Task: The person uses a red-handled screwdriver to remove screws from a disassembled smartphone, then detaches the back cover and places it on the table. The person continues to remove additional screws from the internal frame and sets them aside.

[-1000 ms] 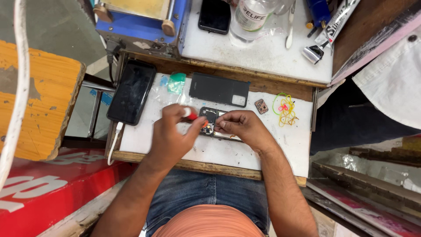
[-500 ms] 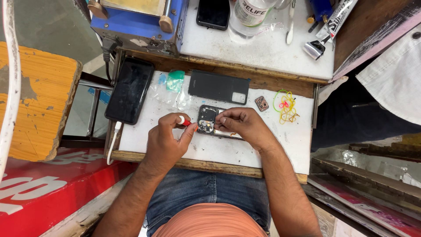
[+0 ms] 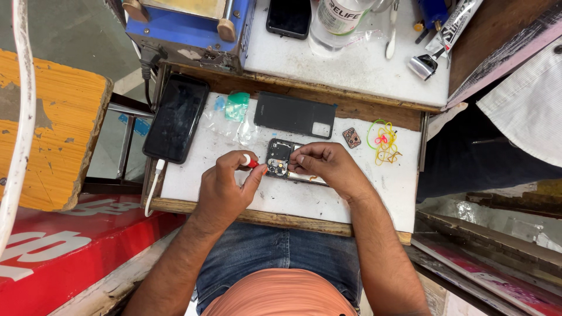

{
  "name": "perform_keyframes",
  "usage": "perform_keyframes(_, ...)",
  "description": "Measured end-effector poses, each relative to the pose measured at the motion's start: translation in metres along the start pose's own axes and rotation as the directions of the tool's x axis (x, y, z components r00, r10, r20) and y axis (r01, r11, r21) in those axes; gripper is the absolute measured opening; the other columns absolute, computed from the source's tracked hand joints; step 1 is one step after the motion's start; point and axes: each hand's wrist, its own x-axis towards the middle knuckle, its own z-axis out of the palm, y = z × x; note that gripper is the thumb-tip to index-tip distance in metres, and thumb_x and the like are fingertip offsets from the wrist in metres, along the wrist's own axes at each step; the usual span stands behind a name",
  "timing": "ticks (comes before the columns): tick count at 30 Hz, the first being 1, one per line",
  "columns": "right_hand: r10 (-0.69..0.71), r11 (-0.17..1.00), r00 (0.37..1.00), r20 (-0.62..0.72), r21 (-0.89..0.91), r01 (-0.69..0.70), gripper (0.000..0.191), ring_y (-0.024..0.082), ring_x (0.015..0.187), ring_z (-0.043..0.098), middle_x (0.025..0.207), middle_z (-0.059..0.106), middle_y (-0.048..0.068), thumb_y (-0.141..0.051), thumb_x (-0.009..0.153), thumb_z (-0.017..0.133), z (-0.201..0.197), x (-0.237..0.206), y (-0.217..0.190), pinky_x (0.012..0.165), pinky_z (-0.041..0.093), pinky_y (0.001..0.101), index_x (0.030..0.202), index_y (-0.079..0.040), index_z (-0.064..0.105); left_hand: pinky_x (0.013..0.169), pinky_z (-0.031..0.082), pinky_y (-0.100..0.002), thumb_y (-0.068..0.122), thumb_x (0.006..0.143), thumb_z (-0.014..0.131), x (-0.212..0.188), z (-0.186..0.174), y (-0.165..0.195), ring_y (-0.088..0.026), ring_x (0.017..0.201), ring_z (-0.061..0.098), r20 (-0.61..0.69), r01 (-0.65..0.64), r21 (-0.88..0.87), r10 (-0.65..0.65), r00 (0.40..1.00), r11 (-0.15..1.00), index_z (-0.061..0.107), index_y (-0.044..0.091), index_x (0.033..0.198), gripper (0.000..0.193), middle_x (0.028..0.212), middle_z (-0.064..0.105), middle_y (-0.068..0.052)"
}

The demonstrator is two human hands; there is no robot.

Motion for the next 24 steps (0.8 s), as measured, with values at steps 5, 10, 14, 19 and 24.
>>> perform_keyframes(5, 0.023, 0.999, 1.000, 0.001, 0.024, -0.023, 0.024, 0.019, 0.094, 0.076, 0.100, 0.078, 0.014, -0.012, 0.097, 0.067, -0.001, -0.001, 0.003, 0.089, 0.063, 0.0317, 0.112, 0.006, 0.072, 0.075, 0.067, -0.033, 0.006, 0.090, 0.082, 0.003, -0.002, 0.003, -0.025, 0.090, 0.077, 0.015, -0.029, 0.013, 0.028, 0.999, 1.000, 0.035, 0.005, 0.121, 0.056, 0.098, 0.070, -0.016)
perform_keyframes(10, -0.027, 0.999, 0.999, 0.027, 0.046, 0.026, 0.025, 0.018, 0.095, 0.075, 0.102, 0.077, 0.013, -0.012, 0.096, 0.068, -0.001, 0.000, 0.005, 0.090, 0.063, 0.0313, 0.113, 0.007, 0.072, 0.083, 0.067, -0.036, 0.000, 0.097, 0.072, 0.007, -0.005, 0.013, -0.029, 0.096, 0.077, 0.130, -0.139, -0.106, 0.152, 0.980, 0.985, 0.035, 0.010, 0.125, 0.047, 0.108, 0.071, -0.016)
perform_keyframes(14, -0.009, 1.000, 1.000, 0.010, 0.016, 0.009, 0.025, 0.018, 0.094, 0.075, 0.100, 0.077, 0.014, -0.012, 0.097, 0.067, -0.001, 0.000, 0.005, 0.090, 0.062, 0.0311, 0.113, 0.007, 0.073, 0.078, 0.059, -0.045, 0.016, 0.095, 0.079, 0.012, -0.007, 0.021, -0.031, 0.080, 0.071, 0.064, -0.072, 0.135, 0.063, 0.996, 0.988, 0.038, 0.011, 0.119, 0.048, 0.092, 0.068, -0.013)
perform_keyframes(19, -0.023, 0.999, 0.999, 0.025, 0.038, 0.022, 0.023, 0.018, 0.095, 0.076, 0.102, 0.077, 0.013, -0.010, 0.097, 0.067, 0.000, 0.000, 0.005, 0.090, 0.063, 0.0308, 0.113, 0.007, 0.072, 0.095, 0.061, -0.047, 0.014, 0.095, 0.079, 0.017, -0.014, 0.024, -0.025, 0.078, 0.072, 0.160, -0.083, 0.142, 0.060, 0.985, 0.986, 0.047, 0.011, 0.123, 0.042, 0.084, 0.067, -0.005)
perform_keyframes(24, -0.043, 0.999, 0.998, 0.055, 0.026, 0.041, 0.025, 0.017, 0.095, 0.075, 0.102, 0.077, 0.013, -0.011, 0.097, 0.067, -0.001, 0.001, 0.006, 0.088, 0.062, 0.0313, 0.113, 0.007, 0.072, 0.087, 0.057, -0.049, 0.010, 0.089, 0.078, 0.028, -0.016, 0.020, -0.031, 0.083, 0.073, 0.121, -0.142, 0.116, 0.128, 0.984, 0.983, 0.047, 0.003, 0.127, 0.050, 0.090, 0.069, -0.010)
